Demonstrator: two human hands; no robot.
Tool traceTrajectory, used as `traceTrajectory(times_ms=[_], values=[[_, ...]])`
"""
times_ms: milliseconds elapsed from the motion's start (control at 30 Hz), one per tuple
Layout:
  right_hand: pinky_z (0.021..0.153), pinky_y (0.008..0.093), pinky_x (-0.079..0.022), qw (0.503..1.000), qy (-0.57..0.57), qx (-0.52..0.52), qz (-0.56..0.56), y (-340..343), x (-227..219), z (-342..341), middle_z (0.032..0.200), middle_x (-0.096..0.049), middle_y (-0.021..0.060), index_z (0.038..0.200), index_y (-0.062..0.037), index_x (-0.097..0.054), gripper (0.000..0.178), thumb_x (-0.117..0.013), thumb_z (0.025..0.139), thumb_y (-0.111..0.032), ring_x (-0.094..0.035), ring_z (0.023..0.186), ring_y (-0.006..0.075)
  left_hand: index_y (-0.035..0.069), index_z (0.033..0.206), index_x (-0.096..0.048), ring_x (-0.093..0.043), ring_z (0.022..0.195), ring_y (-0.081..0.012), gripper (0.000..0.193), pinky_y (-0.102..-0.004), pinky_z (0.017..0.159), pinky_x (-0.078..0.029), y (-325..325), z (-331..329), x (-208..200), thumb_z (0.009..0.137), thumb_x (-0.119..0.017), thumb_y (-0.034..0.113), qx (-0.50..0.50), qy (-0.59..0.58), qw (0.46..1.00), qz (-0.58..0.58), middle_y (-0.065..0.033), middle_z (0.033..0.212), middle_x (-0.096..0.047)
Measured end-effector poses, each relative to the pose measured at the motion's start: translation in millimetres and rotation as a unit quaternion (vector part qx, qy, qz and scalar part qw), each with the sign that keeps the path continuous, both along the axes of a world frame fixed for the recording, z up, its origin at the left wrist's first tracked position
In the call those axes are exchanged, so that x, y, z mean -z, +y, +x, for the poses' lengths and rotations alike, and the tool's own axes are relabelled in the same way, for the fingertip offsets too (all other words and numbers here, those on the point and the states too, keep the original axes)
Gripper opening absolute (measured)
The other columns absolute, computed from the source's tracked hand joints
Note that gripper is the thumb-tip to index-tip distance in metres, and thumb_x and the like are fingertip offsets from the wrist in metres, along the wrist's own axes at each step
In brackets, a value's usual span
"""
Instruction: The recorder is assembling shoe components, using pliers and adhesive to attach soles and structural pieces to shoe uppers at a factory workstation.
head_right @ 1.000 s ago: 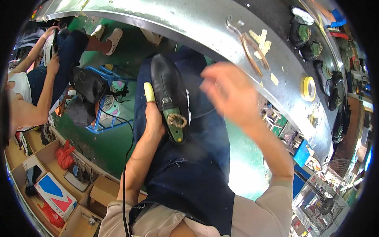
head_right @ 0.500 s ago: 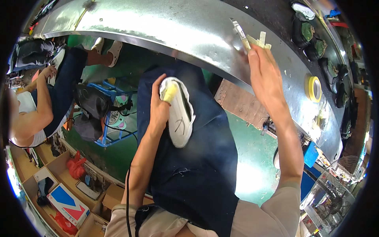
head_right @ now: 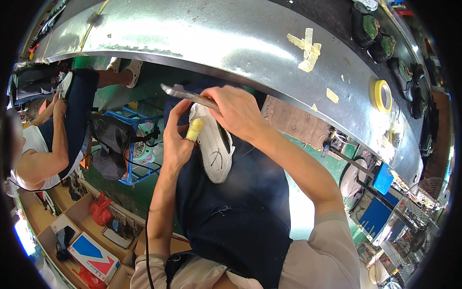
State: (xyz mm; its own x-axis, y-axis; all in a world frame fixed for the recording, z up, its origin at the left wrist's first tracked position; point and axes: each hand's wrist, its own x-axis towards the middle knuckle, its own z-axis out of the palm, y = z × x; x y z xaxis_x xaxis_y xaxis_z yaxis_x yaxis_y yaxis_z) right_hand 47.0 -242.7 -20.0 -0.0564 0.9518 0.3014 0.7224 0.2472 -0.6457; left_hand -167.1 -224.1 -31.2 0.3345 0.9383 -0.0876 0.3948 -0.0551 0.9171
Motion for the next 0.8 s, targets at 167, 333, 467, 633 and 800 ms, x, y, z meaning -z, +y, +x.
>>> traceTrajectory(times_ms=[167,333,467,633,800], values=[[0.076,0.0394,-0.052,0.997,-0.036,-0.053,0.051,13,4,1,0.093,-0.073,0.0030,0.113,-0.0107,-0.070,0.031,-0.085,0.086,-0.012,-0.070,0.086,0.0242,0.007,0.156,-0.054,-0.075,0.113,-0.0378,0.076,-0.0407,0.087,-0.062,15,-21,-5,0.084,-0.071,-0.007,0.060,0.091,0.992,0.058,-0.0202,0.129,-0.074],[0.076,0.0390,-0.051,0.995,-0.042,-0.070,0.052,21,18,-6,0.093,-0.073,0.0013,0.111,-0.0101,-0.069,0.032,-0.086,0.084,-0.012,-0.070,0.085,0.0224,0.001,0.151,-0.054,-0.076,0.100,-0.0407,0.082,-0.0451,0.082,-0.062,20,-16,17,0.073,-0.070,-0.013,0.080,0.137,0.949,0.272,-0.0202,0.128,-0.076],[0.075,0.0390,-0.051,0.995,-0.041,-0.055,0.076,27,16,-15,0.092,-0.073,0.0025,0.112,-0.0100,-0.069,0.029,-0.085,0.088,-0.014,-0.070,0.086,0.0226,-0.002,0.134,-0.058,-0.078,0.100,-0.0418,0.059,-0.0430,0.083,-0.063,13,-11,29,0.077,-0.068,-0.017,0.002,0.093,0.963,0.254,-0.0219,0.133,-0.075],[0.076,0.0396,-0.055,1.000,0.013,0.010,0.018,22,13,-26,0.096,-0.074,0.0071,0.113,-0.0072,-0.069,0.026,-0.083,0.093,-0.017,-0.072,0.083,0.0264,0.004,0.142,-0.062,-0.077,0.110,-0.0386,0.056,-0.0424,0.095,-0.060,7,-8,24,0.088,-0.063,-0.011,-0.045,-0.014,0.989,0.142,-0.0186,0.130,-0.077],[0.072,0.0321,-0.055,0.965,0.220,0.062,-0.126,-29,-19,-18,0.099,-0.076,0.0091,0.119,-0.0037,-0.067,0.024,-0.070,0.109,-0.026,-0.073,0.084,0.0194,0.007,0.149,-0.062,-0.062,0.133,-0.0273,0.060,-0.0368,0.115,-0.046,5,-9,27,0.091,-0.059,-0.009,-0.038,-0.127,0.986,-0.100,-0.0150,0.141,-0.067]])
